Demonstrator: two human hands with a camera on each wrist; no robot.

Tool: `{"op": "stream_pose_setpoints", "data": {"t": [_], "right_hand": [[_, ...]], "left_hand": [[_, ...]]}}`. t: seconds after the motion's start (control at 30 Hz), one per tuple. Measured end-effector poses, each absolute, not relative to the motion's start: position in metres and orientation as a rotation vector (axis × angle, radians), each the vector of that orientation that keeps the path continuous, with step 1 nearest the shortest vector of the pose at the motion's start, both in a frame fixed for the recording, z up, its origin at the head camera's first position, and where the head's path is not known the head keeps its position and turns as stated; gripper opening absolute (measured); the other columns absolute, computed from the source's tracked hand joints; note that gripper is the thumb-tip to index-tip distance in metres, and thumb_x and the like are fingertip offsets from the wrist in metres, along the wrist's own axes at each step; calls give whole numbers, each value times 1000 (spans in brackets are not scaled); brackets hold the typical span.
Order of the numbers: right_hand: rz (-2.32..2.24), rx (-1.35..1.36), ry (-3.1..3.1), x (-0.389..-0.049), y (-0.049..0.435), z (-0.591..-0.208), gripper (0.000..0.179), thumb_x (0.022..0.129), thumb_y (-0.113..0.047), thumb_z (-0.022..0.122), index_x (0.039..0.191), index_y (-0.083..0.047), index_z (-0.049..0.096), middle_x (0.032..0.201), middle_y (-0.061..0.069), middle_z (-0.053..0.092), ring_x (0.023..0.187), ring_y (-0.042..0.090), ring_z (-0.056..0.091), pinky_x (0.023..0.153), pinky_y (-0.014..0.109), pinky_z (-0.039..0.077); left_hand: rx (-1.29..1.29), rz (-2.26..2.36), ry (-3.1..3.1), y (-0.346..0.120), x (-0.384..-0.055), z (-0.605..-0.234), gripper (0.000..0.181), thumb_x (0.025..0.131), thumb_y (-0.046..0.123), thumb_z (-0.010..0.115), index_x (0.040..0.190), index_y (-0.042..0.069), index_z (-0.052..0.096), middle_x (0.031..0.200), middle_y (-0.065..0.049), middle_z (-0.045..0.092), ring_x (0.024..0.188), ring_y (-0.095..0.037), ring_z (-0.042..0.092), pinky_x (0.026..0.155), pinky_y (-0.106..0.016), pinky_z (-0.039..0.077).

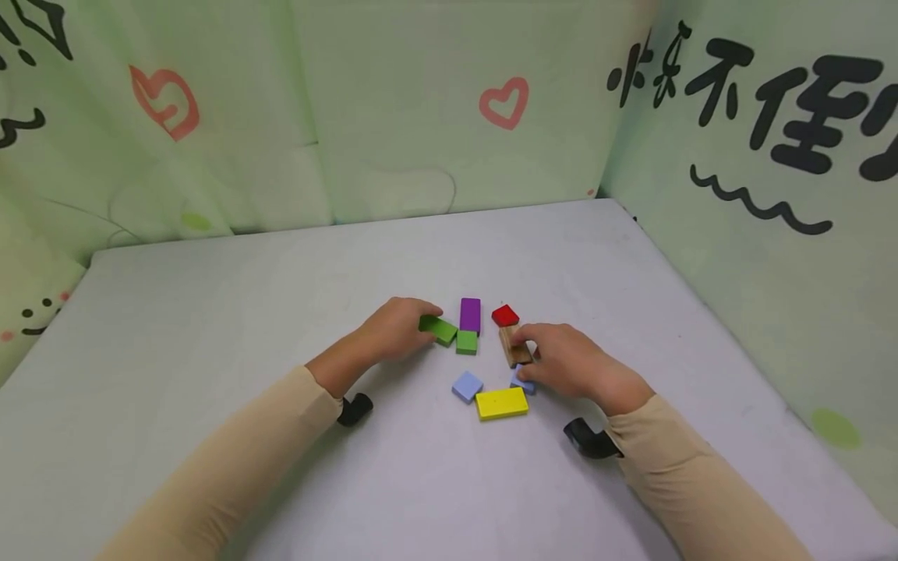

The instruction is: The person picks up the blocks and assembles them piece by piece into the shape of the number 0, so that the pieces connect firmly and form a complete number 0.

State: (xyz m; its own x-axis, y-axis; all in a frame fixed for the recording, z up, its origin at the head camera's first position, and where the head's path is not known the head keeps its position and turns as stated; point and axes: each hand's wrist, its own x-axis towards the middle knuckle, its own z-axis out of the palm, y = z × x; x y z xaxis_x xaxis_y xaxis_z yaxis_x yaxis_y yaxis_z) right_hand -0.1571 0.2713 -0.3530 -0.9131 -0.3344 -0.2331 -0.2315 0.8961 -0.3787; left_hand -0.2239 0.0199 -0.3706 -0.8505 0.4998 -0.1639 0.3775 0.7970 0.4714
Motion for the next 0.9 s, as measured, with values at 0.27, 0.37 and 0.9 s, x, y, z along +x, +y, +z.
{"op": "stream_pose_setpoints", "data": {"t": [0.27,0.37,0.9], "right_hand": [[-494,-408,2770,-158,269,-353,44,87,-17,78,126,-4,63,106,10,67,91,26,61,76,39,54],[-499,-405,2768,-158,269,-352,44,87,-17,78,126,-4,62,105,11,67,91,26,61,76,39,54],[-519,-412,2755,-160,271,-352,44,88,-18,77,126,-3,62,108,11,67,93,26,61,78,41,54]], "left_hand": [[666,596,2721,18,-225,-374,37,98,6,61,135,7,63,136,-7,61,132,-24,50,109,-36,38],[654,589,2710,18,-225,-373,36,98,3,59,134,6,63,136,-7,61,132,-24,50,109,-36,39],[585,546,2700,15,-221,-371,64,88,35,79,140,5,57,135,-7,61,108,-19,55,96,-33,46]]}}
